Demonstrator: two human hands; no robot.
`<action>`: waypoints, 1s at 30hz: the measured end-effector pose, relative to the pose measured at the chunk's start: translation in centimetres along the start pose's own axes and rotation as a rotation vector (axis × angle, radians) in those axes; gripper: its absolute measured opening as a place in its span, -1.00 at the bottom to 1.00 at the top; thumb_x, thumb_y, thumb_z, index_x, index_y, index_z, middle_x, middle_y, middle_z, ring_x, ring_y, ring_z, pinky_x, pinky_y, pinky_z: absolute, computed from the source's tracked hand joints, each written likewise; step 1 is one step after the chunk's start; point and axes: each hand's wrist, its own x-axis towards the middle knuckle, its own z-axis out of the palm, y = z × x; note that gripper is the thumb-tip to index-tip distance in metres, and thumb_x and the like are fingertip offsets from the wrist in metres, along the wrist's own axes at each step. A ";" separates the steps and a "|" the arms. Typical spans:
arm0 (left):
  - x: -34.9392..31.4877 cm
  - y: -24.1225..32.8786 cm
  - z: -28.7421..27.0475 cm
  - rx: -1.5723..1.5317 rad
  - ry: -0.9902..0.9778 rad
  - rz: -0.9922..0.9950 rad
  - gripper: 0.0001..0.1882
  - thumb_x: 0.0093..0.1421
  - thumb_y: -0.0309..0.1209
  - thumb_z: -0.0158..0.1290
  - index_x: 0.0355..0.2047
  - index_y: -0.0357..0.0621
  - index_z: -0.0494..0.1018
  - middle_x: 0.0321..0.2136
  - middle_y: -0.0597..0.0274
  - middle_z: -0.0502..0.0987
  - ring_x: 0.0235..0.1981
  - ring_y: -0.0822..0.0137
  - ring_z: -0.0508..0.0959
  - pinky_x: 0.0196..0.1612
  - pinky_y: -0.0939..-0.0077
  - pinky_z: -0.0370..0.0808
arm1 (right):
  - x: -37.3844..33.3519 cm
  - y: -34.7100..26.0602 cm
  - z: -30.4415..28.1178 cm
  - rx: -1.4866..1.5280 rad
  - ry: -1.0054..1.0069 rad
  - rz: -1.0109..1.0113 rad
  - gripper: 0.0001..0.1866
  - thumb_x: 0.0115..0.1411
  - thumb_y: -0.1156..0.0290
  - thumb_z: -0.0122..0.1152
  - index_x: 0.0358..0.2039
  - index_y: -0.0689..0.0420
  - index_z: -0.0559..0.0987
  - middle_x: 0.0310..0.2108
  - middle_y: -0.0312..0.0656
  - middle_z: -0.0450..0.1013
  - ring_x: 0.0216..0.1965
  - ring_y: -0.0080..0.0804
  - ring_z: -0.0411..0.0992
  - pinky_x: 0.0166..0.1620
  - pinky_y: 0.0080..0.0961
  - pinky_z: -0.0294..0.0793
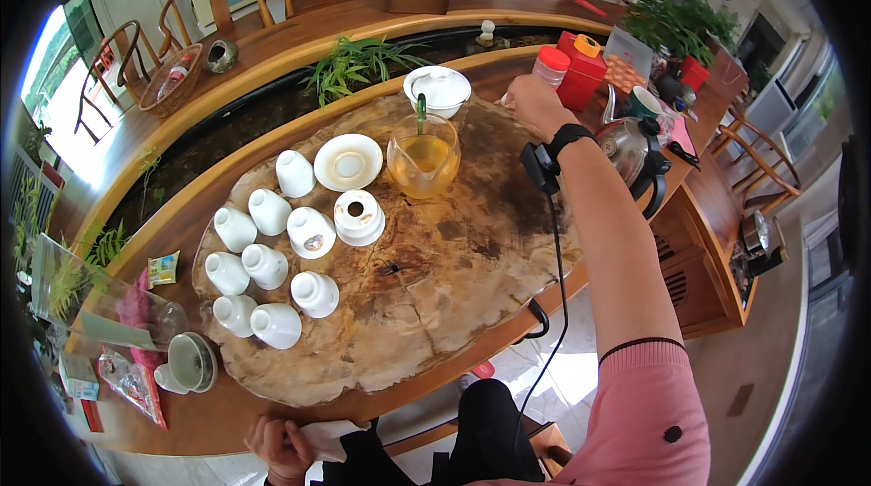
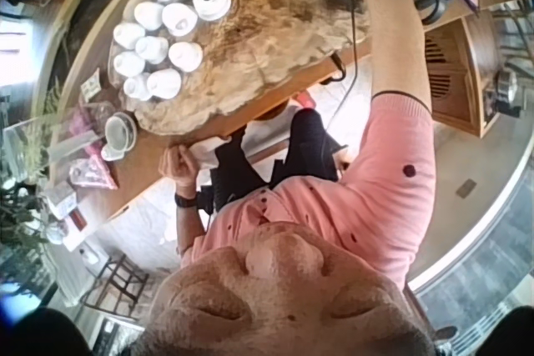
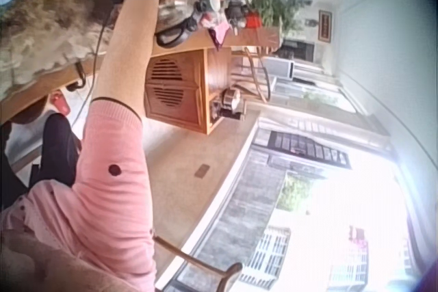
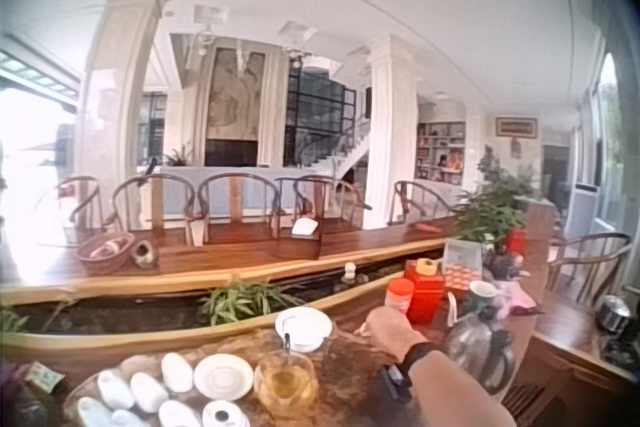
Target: The person wipes multiple small white ceramic tea cups using a white cloth, handling them individually from a wooden tray and placing them back down.
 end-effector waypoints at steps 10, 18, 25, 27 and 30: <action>0.2 0.2 -0.4 0.007 -0.032 0.019 -0.81 0.03 -0.52 -0.09 -0.69 -0.16 0.21 -0.74 0.10 0.25 -0.71 0.08 0.28 -0.61 0.27 0.16 | -0.1 0.2 1.9 0.095 0.243 0.355 -0.88 0.03 0.52 0.12 -0.44 0.21 0.61 -0.31 0.06 0.52 -0.23 -0.05 0.52 -0.17 -0.23 0.52; 0.3 0.3 -0.3 0.047 0.017 0.024 -0.82 -0.07 -0.54 -0.04 -0.71 -0.11 0.21 -0.76 0.17 0.22 -0.72 0.12 0.28 -0.61 0.29 0.16 | -2.5 2.3 0.9 -0.147 0.178 0.179 -0.87 0.03 0.48 0.08 -0.51 0.20 0.59 -0.45 0.07 0.51 -0.33 0.04 0.51 -0.25 -0.14 0.51; 0.8 0.4 -0.4 0.002 0.006 0.001 -0.87 -0.08 -0.55 0.00 -0.66 -0.13 0.27 -0.73 0.17 0.29 -0.68 0.11 0.33 -0.61 0.30 0.21 | -5.7 1.0 -2.2 -0.197 0.081 0.167 -0.83 0.03 0.54 0.02 -0.45 0.31 0.58 -0.39 0.14 0.50 -0.30 0.06 0.51 -0.24 -0.14 0.52; 0.8 0.4 -0.6 -0.007 0.001 0.001 -0.87 -0.08 -0.56 0.02 -0.65 -0.12 0.28 -0.73 0.18 0.28 -0.68 0.12 0.33 -0.61 0.30 0.20 | -6.3 1.2 -2.4 -0.242 0.055 0.121 -0.83 0.02 0.54 0.01 -0.45 0.30 0.58 -0.38 0.13 0.51 -0.29 0.06 0.51 -0.23 -0.15 0.51; 0.7 0.4 -0.6 -0.009 0.016 0.010 -0.86 -0.08 -0.55 0.03 -0.65 -0.11 0.28 -0.72 0.19 0.28 -0.67 0.13 0.34 -0.61 0.31 0.21 | -7.5 1.0 -3.2 -0.306 -0.036 0.072 -0.80 0.05 0.49 0.03 -0.38 0.26 0.60 -0.33 0.12 0.51 -0.24 0.02 0.51 -0.18 -0.18 0.50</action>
